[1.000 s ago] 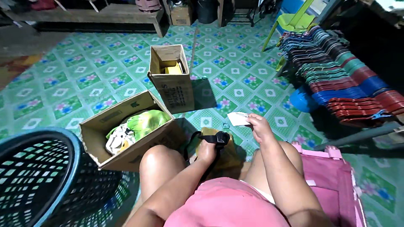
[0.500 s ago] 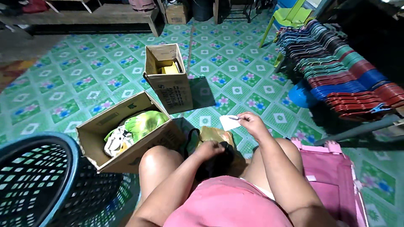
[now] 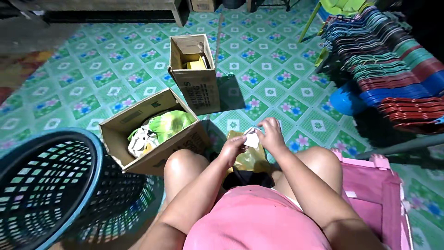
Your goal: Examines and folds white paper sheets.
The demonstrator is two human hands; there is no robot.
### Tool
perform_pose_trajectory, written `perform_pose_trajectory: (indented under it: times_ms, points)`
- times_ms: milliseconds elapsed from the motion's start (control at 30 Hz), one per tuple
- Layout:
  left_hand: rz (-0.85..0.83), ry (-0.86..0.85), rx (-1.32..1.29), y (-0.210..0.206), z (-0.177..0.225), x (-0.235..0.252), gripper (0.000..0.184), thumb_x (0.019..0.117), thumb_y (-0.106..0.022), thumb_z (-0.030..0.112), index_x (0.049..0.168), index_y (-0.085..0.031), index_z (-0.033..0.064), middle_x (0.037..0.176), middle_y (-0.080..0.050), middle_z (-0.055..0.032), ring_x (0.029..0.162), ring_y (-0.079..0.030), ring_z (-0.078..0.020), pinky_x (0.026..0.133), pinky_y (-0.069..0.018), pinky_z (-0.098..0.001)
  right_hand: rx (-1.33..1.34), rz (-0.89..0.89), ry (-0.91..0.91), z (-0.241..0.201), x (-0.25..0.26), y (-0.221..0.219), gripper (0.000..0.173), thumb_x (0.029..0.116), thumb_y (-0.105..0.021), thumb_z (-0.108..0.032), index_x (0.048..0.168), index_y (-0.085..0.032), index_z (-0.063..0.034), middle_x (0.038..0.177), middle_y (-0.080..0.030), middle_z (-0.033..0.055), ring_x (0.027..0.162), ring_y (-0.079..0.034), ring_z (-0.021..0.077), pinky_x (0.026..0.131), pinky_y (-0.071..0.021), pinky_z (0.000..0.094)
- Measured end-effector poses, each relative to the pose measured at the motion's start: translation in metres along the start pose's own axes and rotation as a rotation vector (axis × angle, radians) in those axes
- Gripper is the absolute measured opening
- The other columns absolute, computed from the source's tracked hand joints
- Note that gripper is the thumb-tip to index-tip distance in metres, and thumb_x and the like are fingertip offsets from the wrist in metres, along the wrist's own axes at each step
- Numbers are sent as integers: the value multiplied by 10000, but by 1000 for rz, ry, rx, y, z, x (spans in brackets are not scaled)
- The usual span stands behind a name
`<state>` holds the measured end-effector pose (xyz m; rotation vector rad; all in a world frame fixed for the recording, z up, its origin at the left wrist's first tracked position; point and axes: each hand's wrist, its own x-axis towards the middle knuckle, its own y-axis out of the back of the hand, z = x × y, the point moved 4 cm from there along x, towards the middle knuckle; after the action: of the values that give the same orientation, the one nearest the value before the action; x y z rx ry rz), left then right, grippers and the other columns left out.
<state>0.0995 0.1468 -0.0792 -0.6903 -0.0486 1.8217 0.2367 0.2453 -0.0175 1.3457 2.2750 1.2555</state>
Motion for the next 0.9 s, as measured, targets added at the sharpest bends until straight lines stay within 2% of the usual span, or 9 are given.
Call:
perform_pose_trajectory:
  times_ms: [67, 100, 200, 267, 367, 433, 500, 600, 900]
  points:
    - [65, -6, -72, 2, -1, 2, 274, 1081, -510, 206, 1160, -636, -24, 942, -690, -95, 802, -667, -143, 762, -568, -292, -97, 28, 112, -11, -4, -5, 176, 924, -729, -213, 998, -758, -56, 1076, -678, 162, 1102, -610, 381, 975, -479, 593]
    - [70, -5, -99, 3, -2, 2, 286, 1082, -510, 213, 1178, -632, -27, 966, -693, -105, 833, -672, -153, 786, -567, -303, -112, -21, 125, -14, -6, -10, 232, 923, -733, -282, 1023, -771, -76, 1078, -689, 142, 1110, -608, 368, 990, -459, 595]
    - [10, -19, -142, 1, -3, 2, 329, 1096, -472, 226, 1244, -602, -38, 1035, -696, -133, 926, -685, -179, 862, -570, -335, -56, -224, 44, -13, -10, -26, 445, 934, -714, -425, 1219, -716, -83, 1253, -659, 144, 1254, -555, 366, 1069, -407, 608]
    - [10, -42, -135, -1, -4, 1, 328, 1098, -461, 226, 1237, -603, -36, 1053, -697, -128, 941, -681, -176, 868, -562, -334, 80, -221, 14, -7, -10, -31, 405, 950, -704, -373, 1198, -717, -53, 1245, -668, 151, 1246, -575, 350, 1086, -420, 589]
    - [70, -112, -43, 1, 0, 2, 299, 1085, -497, 199, 1198, -634, -41, 1071, -692, -115, 943, -671, -160, 853, -554, -320, 388, -103, -133, 0, -7, -24, 224, 986, -670, -193, 1071, -734, 4, 1146, -691, 155, 1124, -642, 264, 1013, -511, 471]
    - [140, -142, -13, 4, 2, 3, 269, 1071, -531, 192, 1150, -657, -33, 1021, -694, -103, 903, -667, -155, 823, -552, -314, 577, 31, -286, 8, -6, -18, 170, 980, -674, -137, 1042, -698, 19, 1070, -672, 140, 992, -651, 214, 916, -549, 422]
    - [212, -153, 4, 7, 4, 4, 242, 1057, -564, 194, 1101, -669, -19, 984, -693, -95, 879, -666, -152, 797, -553, -307, 771, 145, -428, 17, -5, -15, 116, 967, -687, -101, 1013, -654, 0, 948, -648, 97, 856, -624, 164, 810, -540, 364]
    - [247, -151, 19, 8, 6, 4, 247, 1053, -575, 199, 1101, -669, -25, 998, -689, -101, 882, -665, -155, 798, -557, -310, 981, 157, -597, 22, -6, -21, 95, 983, -660, -67, 984, -591, -1, 852, -649, 93, 709, -633, 145, 690, -560, 307]
    - [284, -126, -64, 12, 7, 6, 190, 1022, -629, 164, 1021, -677, -20, 866, -679, -72, 731, -627, -117, 692, -529, -258, 1000, 121, -653, 21, -7, -25, 95, 962, -675, -23, 964, -588, 14, 849, -652, 96, 707, -646, 140, 697, -575, 282]
